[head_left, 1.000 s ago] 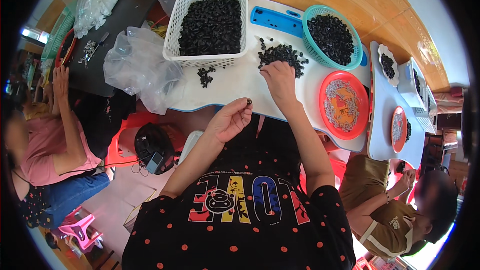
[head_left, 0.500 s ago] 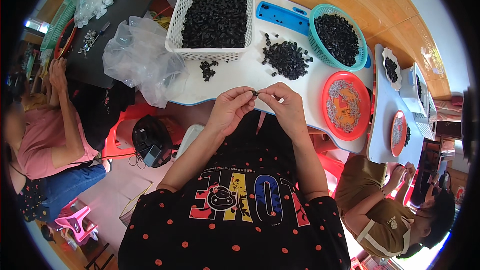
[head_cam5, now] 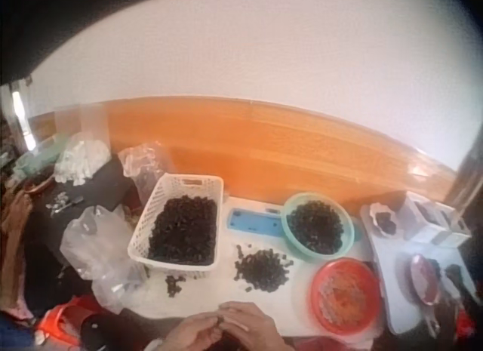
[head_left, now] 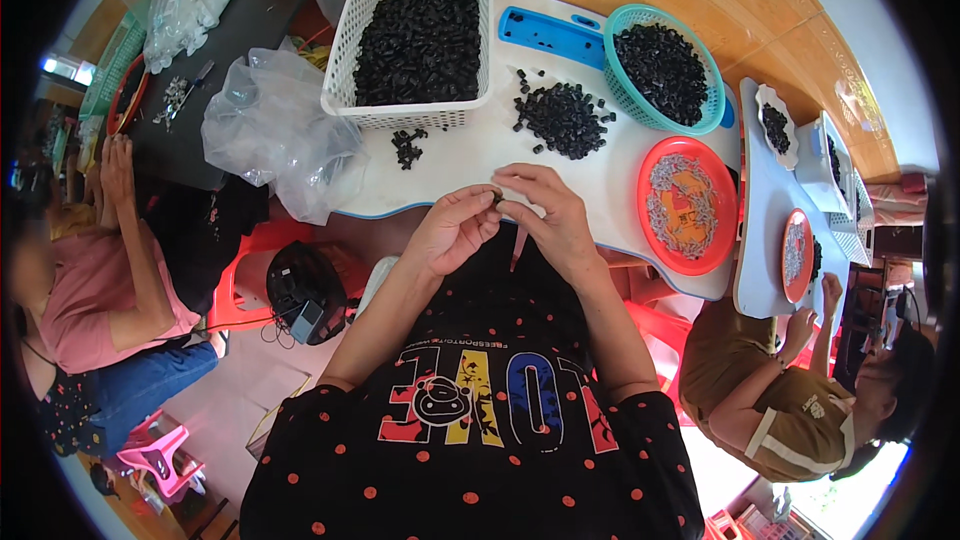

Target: The recorder is assembling small black objects by inserting a white material into them.

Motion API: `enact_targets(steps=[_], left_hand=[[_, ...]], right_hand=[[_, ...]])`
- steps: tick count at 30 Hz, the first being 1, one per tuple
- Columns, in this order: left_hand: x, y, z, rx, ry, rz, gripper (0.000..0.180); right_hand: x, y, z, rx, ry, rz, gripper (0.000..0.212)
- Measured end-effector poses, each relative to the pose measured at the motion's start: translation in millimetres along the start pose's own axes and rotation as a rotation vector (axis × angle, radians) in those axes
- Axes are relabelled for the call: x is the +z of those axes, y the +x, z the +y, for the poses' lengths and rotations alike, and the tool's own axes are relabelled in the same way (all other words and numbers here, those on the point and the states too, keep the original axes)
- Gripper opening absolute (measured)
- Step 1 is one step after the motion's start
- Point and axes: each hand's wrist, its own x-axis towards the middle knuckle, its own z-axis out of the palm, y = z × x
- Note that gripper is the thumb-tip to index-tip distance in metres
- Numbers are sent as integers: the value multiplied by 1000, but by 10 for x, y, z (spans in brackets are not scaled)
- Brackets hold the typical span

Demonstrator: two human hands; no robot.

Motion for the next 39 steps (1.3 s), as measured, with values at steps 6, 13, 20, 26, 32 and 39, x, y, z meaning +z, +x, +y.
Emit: enact_targets(steps=[6, 13, 20, 26, 32, 39], left_hand=[[-53, -18, 15, -77, -30, -86, 15], [-112, -60, -53, -63, 25, -98, 16], [-6, -46, -69, -79, -34, -52, 18], [90, -60, -47, -70, -54, -81, 20], [91, -58, -53, -81, -122, -111, 16], [119, -62, -56, -83, -164, -71, 14]], right_hand=[[-58, -15, -42, 161, 146, -210, 29], [19, -123, -19, 174, 147, -147, 25], [-16, -168, -1, 416, 294, -137, 28], [74, -167, 11, 113, 235, 81, 28], [71, -201, -41, 24, -5, 182, 23], [48, -220, -135, 363, 391, 190, 15]])
